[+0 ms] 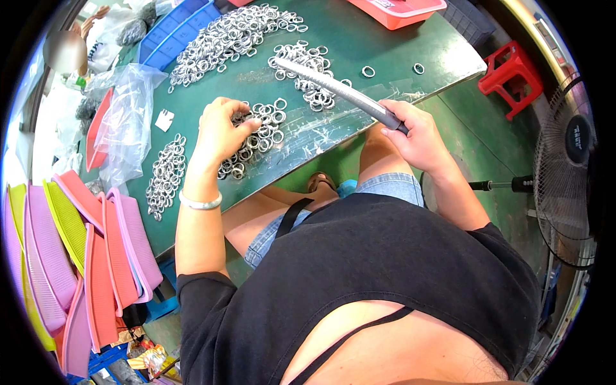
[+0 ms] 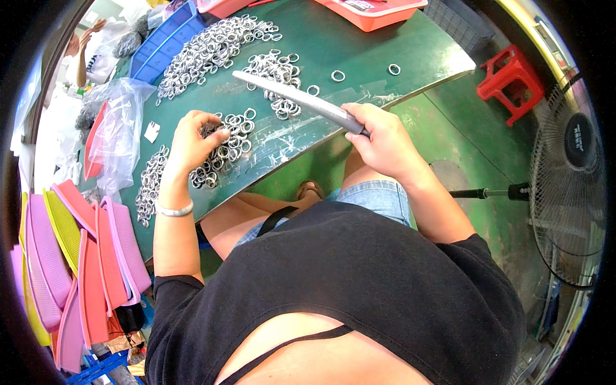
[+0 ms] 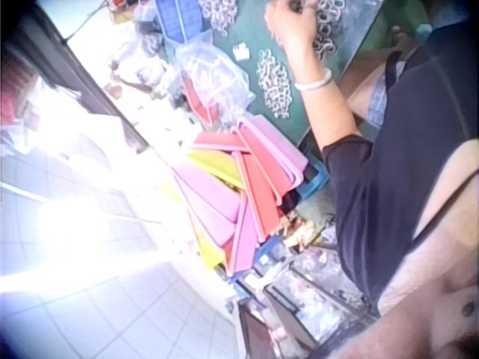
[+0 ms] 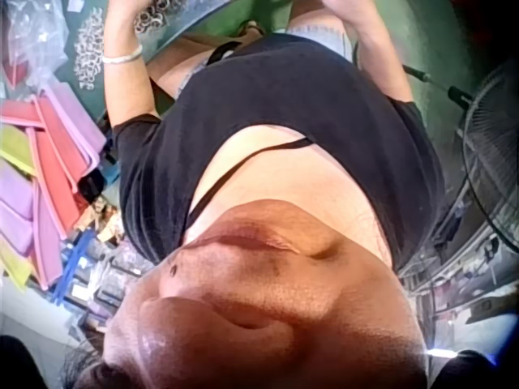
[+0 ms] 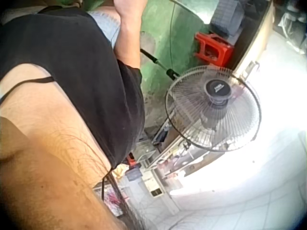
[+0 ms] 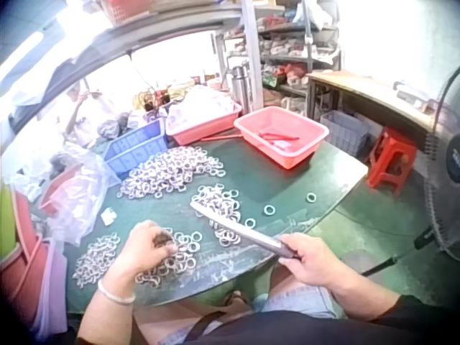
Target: The person repeatedly picks up small metal rings from a table and uses a metal file to smooth their edges. They handle the rings one at a time, filing each ring and then placing it back on the table.
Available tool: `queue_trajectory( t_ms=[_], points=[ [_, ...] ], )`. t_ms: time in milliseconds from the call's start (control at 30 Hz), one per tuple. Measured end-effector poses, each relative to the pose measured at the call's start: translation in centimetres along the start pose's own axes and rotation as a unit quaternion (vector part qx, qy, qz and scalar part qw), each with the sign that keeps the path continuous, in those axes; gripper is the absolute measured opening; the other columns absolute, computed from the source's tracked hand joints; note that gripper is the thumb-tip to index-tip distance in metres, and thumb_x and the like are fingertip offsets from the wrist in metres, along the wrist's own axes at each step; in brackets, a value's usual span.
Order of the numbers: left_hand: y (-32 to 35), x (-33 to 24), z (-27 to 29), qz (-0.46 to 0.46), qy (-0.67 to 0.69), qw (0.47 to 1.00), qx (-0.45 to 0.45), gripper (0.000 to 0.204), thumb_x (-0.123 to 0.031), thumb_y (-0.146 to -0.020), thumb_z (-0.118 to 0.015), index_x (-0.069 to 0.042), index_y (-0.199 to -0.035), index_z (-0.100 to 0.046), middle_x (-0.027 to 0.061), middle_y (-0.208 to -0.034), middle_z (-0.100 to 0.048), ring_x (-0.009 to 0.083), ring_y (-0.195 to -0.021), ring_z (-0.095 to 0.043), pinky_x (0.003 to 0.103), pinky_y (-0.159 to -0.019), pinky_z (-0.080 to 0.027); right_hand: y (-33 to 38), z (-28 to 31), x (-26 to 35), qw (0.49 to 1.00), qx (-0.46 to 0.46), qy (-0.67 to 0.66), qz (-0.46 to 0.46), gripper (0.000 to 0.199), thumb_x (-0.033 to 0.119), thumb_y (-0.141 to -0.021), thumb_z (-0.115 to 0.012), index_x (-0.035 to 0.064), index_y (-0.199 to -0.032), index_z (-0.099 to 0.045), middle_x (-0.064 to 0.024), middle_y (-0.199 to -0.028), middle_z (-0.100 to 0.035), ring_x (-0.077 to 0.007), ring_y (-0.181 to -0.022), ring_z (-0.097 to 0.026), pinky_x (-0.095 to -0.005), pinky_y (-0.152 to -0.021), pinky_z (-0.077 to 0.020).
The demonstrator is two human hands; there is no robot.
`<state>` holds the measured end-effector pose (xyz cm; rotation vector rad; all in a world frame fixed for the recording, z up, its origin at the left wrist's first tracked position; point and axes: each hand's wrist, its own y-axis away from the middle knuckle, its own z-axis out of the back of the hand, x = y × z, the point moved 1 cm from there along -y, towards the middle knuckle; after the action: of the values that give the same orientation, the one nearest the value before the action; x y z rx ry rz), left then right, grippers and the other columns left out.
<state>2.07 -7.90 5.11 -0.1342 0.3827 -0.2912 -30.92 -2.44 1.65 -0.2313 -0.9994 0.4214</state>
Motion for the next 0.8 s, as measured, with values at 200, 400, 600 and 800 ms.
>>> queue_trajectory(
  t_ms=[200, 400, 600, 800],
  points=[
    [-5.2, -0.4, -2.2, -0.012, 0.048, 0.998, -0.048, 0.024, -0.018, -0.075, -0.068, -0.007, -0.096, -0.065, 0.0122, -0.087, -0.061, 0.0276, -0.082, -0.059, 0.036, -0.076, -0.046, -0.4, -0.1, -0.2, 1.0, -0.008, 0.004, -0.001, 0.038, -0.003, -0.072, -0.063, -0.0017, -0.109, -0.057, -0.0163, -0.093, -0.061, -0.0295, -0.084, -0.062, -0.0329, -0.073, -0.048],
    [-8.6, -2.2, -4.3, 0.04, -0.002, 0.998, 0.046, 0.018, -0.017, -0.076, -0.065, -0.005, -0.089, -0.064, 0.0136, -0.089, -0.063, 0.0303, -0.087, -0.06, 0.039, -0.078, -0.047, -0.2, 0.1, -0.5, 1.0, -0.006, 0.002, -0.009, 0.038, -0.003, -0.071, -0.063, -0.0019, -0.108, -0.057, -0.0166, -0.093, -0.061, -0.0303, -0.085, -0.062, -0.0331, -0.073, -0.0481],
    [-8.7, 0.0, -4.8, 0.1, 0.269, 0.957, 0.047, 0.013, -0.01, -0.08, -0.063, -0.004, -0.092, -0.062, 0.0073, -0.078, -0.065, 0.0142, -0.068, -0.06, 0.026, -0.062, -0.046, -0.1, 0.3, -1.1, 1.0, -0.006, 0.017, -0.015, 0.038, -0.003, -0.07, -0.063, -0.0025, -0.108, -0.057, -0.0167, -0.094, -0.062, -0.0315, -0.087, -0.061, -0.0346, -0.075, -0.0484],
    [-6.4, -2.3, -2.3, 0.147, 0.581, 0.798, 0.065, 0.019, -0.007, -0.088, -0.056, -0.002, -0.106, -0.059, 0.0024, -0.079, -0.061, 0.0089, -0.063, -0.055, 0.02, -0.06, -0.046, 0.0, -0.1, -0.8, 0.998, 0.009, 0.056, -0.007, 0.037, 0.0, -0.071, -0.063, -0.0006, -0.108, -0.057, -0.0162, -0.097, -0.062, -0.0327, -0.088, -0.06, -0.0368, -0.076, -0.0478]
  ],
)
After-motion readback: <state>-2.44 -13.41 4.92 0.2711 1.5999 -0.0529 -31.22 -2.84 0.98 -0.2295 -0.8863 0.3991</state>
